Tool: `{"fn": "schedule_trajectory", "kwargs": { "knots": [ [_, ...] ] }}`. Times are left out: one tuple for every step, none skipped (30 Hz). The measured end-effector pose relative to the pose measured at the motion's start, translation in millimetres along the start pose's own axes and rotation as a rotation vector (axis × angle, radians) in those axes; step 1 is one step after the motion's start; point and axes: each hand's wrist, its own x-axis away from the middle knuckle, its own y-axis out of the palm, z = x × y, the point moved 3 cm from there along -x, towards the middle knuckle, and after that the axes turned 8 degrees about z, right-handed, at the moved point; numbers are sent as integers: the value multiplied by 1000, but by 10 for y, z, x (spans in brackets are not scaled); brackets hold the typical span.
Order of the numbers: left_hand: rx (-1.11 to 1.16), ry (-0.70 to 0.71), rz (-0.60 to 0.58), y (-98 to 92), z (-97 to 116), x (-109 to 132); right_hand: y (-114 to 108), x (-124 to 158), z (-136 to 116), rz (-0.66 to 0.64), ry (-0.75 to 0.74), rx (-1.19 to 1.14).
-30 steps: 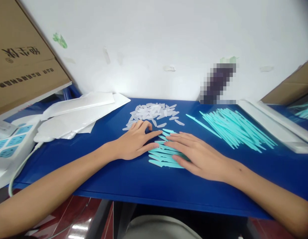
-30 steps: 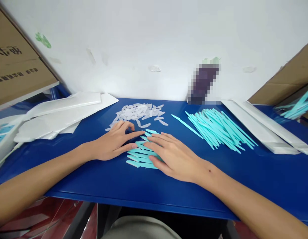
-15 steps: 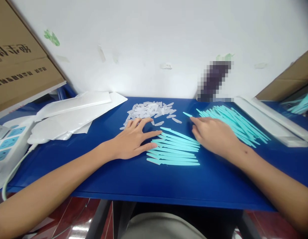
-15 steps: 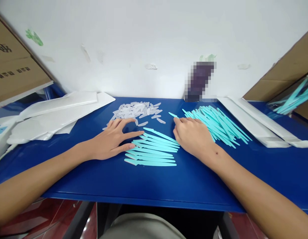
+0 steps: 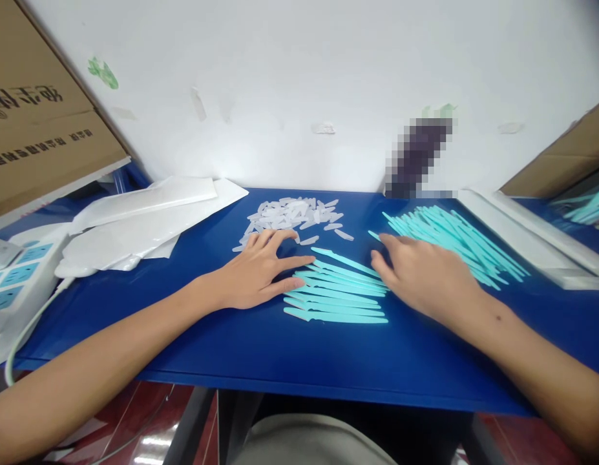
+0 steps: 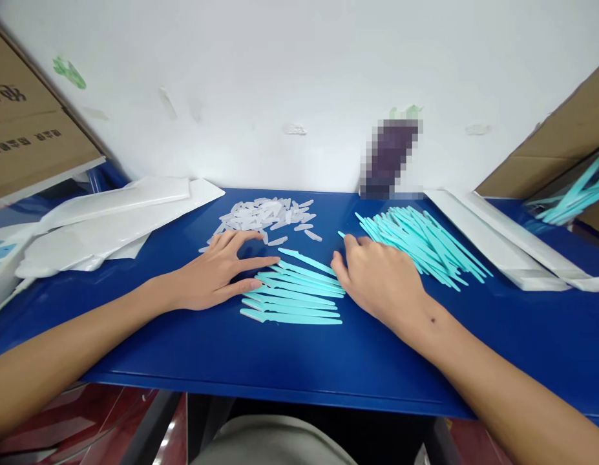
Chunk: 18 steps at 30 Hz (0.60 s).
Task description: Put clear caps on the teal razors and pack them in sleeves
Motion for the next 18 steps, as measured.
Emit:
{"fn": "schedule_trajectory", "kwargs": {
  "knots": [
    [0, 2, 4, -1, 1, 0, 15, 3, 3, -21, -3, 30],
    [0, 5, 7, -2, 3, -1, 17, 12, -2, -32, -6, 70],
    [1, 10, 10, -4, 6, -2, 5, 24, -16, -29, -11, 108],
    [0, 14, 11, -5, 9, -4, -15, 40, -39, -18, -17, 133],
    [-3, 19, 13, -6, 12, -5, -40, 59, -71, -4, -25, 144],
    [-8, 22, 11, -6, 15, -6, -62, 80, -110, 5, -39, 138],
    [-16, 23, 7, -4, 17, -6, -79, 101, -156, 13, -58, 118],
    [-26, 25, 2, -3, 19, -5, -88, 121, -206, 23, -89, 85],
    [-35, 27, 0, -1, 20, -4, -89, 139, -259, 37, -127, 44],
    [-43, 30, -1, 1, 20, -3, -82, 155, -310, 55, -168, -5],
    [-48, 33, 0, 2, 20, -2, -66, 168, -354, 74, -210, -59],
    [-50, 37, 2, 3, 20, 0, -43, 179, -391, 85, -252, -114],
    [-51, 41, 5, 5, 20, 0, -15, 187, -416, 83, -286, -162],
    [-51, 45, 6, 7, 20, 0, 16, 191, -429, 66, -312, -202],
    [-52, 49, 10, 9, 20, 0, 46, 192, -430, 36, -323, -236],
    [-53, 53, 16, 9, 20, 0, 68, 189, -422, 2, -324, -265],
    [-52, 58, 23, 9, 21, 0, 82, 184, -408, -34, -319, -293],
    [-48, 65, 30, 7, 23, -1, 84, 179, -393, -67, -311, -323]
  ]
}}
